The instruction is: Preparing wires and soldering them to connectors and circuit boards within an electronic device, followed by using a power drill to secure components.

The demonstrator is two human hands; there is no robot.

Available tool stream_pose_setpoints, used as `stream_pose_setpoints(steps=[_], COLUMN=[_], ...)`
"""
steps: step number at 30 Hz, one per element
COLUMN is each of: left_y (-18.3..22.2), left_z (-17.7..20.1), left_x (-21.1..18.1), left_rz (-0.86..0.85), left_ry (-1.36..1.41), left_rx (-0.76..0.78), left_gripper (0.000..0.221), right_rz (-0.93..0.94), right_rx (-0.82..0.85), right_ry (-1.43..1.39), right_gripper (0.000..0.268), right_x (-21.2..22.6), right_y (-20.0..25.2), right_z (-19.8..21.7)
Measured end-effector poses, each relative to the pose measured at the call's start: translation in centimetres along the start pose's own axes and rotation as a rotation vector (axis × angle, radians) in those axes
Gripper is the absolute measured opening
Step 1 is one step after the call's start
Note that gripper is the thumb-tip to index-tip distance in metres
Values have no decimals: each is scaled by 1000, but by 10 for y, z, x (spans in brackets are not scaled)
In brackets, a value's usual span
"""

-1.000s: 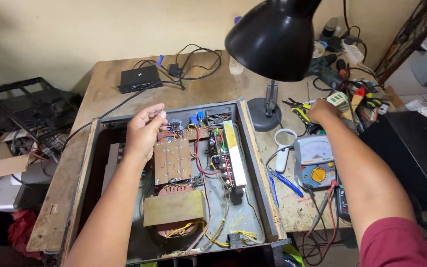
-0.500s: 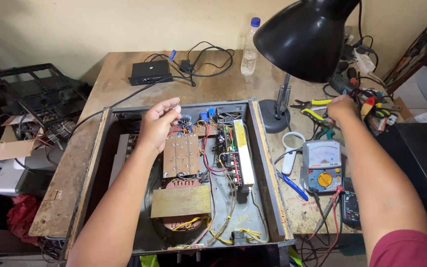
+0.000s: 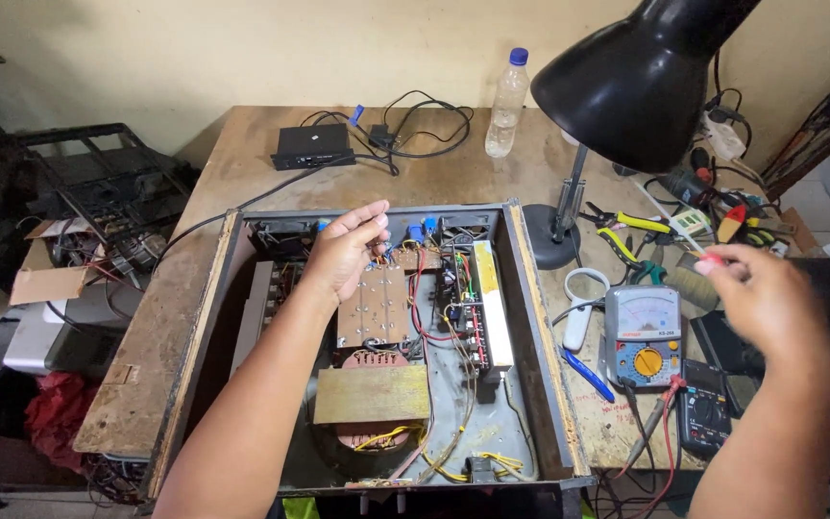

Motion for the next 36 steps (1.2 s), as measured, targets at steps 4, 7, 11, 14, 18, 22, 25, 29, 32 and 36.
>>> stream_pose_setpoints(steps=[4, 7, 11, 14, 18, 22, 25, 29, 32, 36], left_y=[-11, -24, -22, -25, -34, -30, -27, -25, -23, -34], left_z=[6, 13, 12, 21, 38, 35, 28, 27, 27, 32], left_x=[16, 28, 22, 16, 21, 19, 16, 14, 11, 22], left_rz=[15, -15, -6, -10, -9, 11, -2, -29, -42, -48], left_ry=[-9, -34, -11, 5, 25, 22, -1, -14, -14, -14], left_rx=[3, 27, 42, 15, -13, -12, 20, 28, 30, 31], left_gripper=[42, 42, 36, 35, 33, 27, 24, 21, 20, 24], right_rz=[31, 460, 668, 692, 660, 590, 566, 552, 559, 599], right_rx=[324, 517, 605, 572, 633, 714, 734, 763, 754, 704], right_ry=[-422, -727, -552, -504, -767, -874, -918, -962, -986, -981], right_gripper=[29, 35, 26, 18, 37, 44, 44, 43, 43, 42], right_x=[117, 211, 310, 349, 368, 365, 362, 362, 363, 360], right_y=[72, 82, 67, 41, 40, 41, 41, 44, 43, 39], right_z=[-18, -53, -97, -121, -130, -150, -158, -158, -161, -163])
Point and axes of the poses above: each hand's wrist, its own y-axis away from the middle knuckle, its own z-axis out of the back of the hand, x = y × z, the point moved 9 cm from there along -y, towards the middle knuckle, and after that the axes turned 3 degrees about x, right-handed, at the moved point
